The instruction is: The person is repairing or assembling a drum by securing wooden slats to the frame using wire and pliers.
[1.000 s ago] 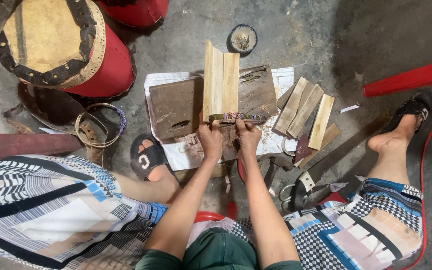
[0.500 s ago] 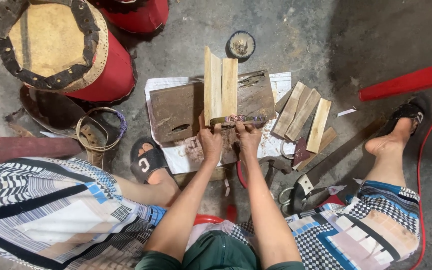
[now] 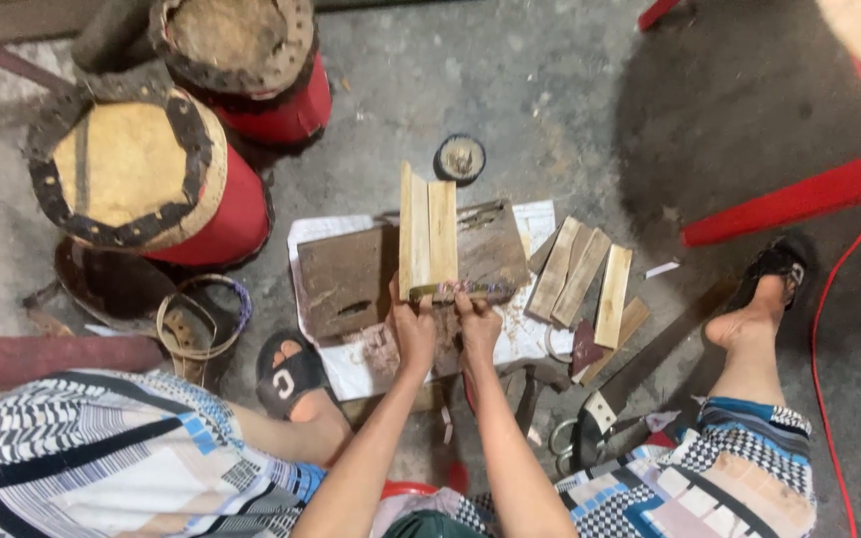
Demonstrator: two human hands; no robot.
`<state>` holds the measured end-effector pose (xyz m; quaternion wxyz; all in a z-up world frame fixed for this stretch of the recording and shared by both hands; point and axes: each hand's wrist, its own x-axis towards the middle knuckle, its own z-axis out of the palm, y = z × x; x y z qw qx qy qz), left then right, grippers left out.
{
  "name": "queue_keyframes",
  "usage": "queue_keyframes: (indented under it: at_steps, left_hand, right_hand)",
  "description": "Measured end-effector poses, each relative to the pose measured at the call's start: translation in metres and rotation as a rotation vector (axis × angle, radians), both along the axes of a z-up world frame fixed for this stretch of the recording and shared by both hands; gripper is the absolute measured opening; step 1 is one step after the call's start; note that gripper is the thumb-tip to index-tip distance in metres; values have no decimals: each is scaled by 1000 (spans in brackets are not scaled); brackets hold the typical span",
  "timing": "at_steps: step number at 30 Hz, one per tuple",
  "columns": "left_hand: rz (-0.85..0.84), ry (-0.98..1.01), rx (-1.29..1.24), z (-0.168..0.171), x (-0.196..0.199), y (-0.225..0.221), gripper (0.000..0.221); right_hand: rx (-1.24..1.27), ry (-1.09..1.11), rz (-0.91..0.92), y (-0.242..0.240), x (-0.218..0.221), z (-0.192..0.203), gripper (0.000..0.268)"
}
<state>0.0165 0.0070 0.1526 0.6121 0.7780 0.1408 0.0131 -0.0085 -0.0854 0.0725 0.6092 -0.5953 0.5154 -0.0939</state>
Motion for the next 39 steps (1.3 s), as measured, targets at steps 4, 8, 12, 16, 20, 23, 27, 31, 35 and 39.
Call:
queue_keyframes:
  at_steps: [4, 8, 12, 16, 20, 23, 27, 31, 35, 39]
  left_hand:
    - [3, -4, 47, -19, -2, 0, 65]
    - [13, 66, 55, -13, -4, -4, 65]
    - [24, 91, 81, -22, -1, 0, 71]
    - [37, 128, 31, 2, 3, 2, 61]
    - [41, 143, 64, -9, 1, 2, 58]
    - [58, 173, 52, -58, -3, 2, 55]
    - [31, 229, 66, -137, -15, 1, 40]
    - [41, 221, 54, -109, -10, 1, 40]
    - [36, 269, 70, -134, -11, 1, 47]
    - [51, 273, 74, -67, -9, 1, 52]
  right_hand:
    - [-18, 6, 0, -2, 5, 5, 24]
    - [-4, 34, -4, 2, 7, 17, 25]
    - [-7, 20, -21, 3, 8, 12, 22]
    - [-31, 28, -1, 3, 7, 15, 22]
    - [-17, -9, -18, 3, 5, 15, 22]
    - [-8, -28, -20, 3, 5, 14, 21]
    - [4, -44, -25, 3, 5, 16, 21]
    - [-7, -44, -19, 1, 3, 8, 23]
    - [-10, -42, -20, 0, 2, -3, 23]
    - [-17, -43, -27, -1, 2, -6, 24]
